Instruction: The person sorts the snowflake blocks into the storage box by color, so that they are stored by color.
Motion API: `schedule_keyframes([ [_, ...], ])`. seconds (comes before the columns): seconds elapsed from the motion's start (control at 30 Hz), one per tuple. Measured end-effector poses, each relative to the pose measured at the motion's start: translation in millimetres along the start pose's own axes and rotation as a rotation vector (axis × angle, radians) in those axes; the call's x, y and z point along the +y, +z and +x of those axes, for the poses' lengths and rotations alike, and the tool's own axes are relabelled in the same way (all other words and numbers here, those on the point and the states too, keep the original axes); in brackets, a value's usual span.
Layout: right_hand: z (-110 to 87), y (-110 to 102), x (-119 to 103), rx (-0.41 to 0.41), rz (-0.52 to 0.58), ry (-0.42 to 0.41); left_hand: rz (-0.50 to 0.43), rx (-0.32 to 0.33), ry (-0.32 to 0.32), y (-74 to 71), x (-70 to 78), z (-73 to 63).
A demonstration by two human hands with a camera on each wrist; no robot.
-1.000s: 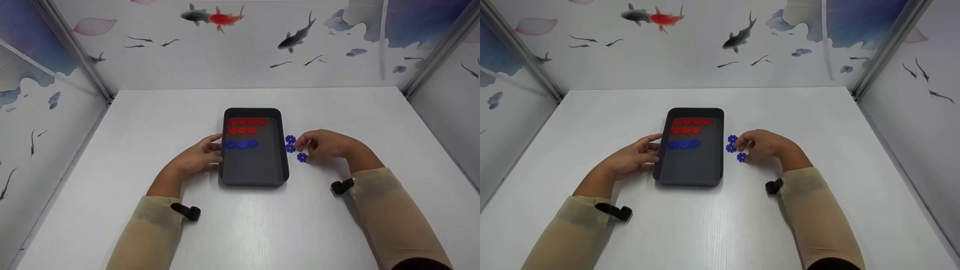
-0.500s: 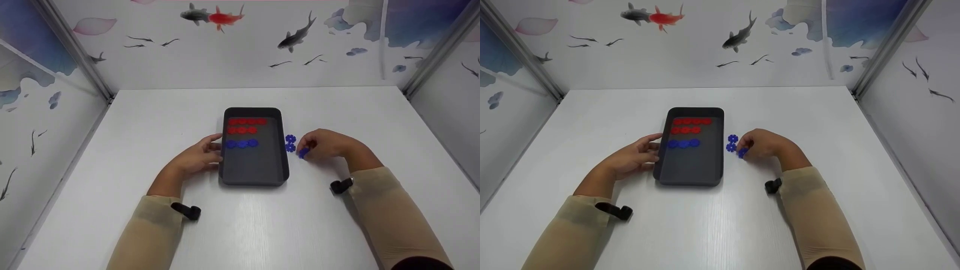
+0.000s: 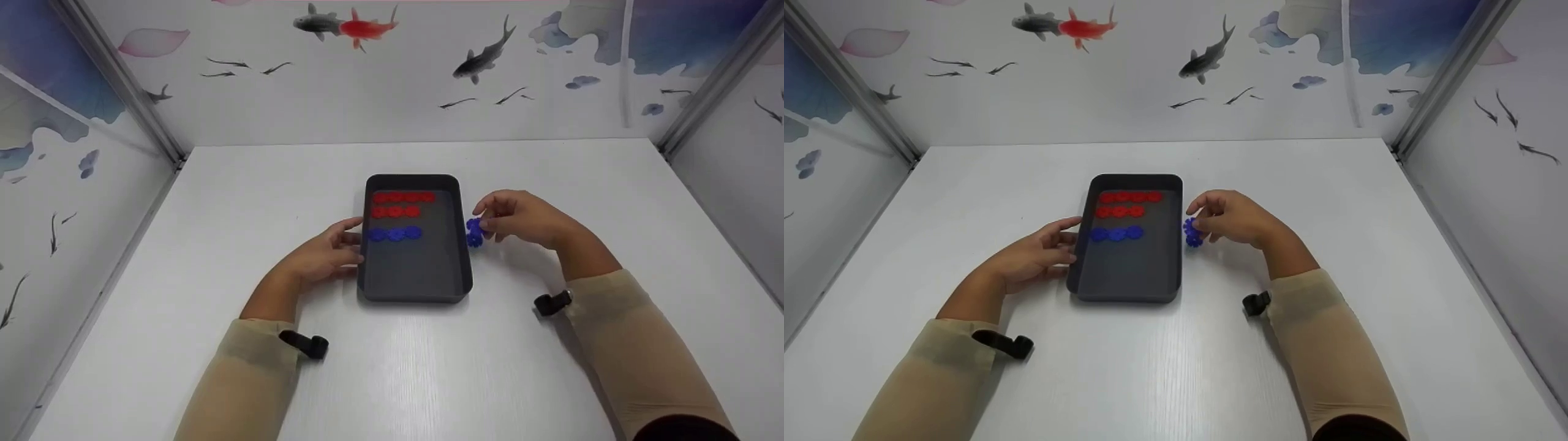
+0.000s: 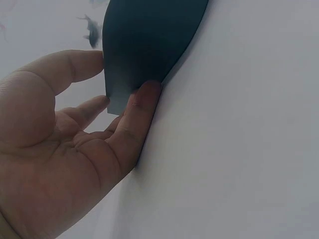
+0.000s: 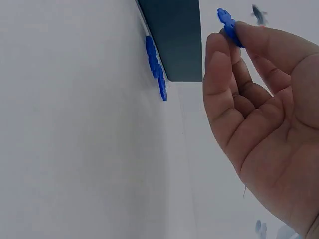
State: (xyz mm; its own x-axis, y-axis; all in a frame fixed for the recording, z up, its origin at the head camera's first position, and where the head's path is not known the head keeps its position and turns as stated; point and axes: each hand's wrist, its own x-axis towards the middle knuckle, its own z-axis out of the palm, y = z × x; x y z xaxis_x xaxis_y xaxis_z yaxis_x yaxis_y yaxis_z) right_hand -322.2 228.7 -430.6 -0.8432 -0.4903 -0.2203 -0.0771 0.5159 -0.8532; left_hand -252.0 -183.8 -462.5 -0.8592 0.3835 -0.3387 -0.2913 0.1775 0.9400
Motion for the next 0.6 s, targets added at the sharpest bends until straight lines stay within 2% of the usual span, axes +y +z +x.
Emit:
schedule_keyframes([
  [0.17,3.2,8.2,-17.0,0.036,0.033,-0.015,0.000,0.003,0.002,0.4,-0.1,0.0],
  [0.4,16.0,14.2,-40.8,0.036,0.056,-0.020,0.017,0.013,0.001,0.8,-0.9,0.4],
  [0.6,34.8,19.3,-60.6,-0.037,0.036,-0.027,0.006,0.013,0.001,0.2,-1.4,0.3],
])
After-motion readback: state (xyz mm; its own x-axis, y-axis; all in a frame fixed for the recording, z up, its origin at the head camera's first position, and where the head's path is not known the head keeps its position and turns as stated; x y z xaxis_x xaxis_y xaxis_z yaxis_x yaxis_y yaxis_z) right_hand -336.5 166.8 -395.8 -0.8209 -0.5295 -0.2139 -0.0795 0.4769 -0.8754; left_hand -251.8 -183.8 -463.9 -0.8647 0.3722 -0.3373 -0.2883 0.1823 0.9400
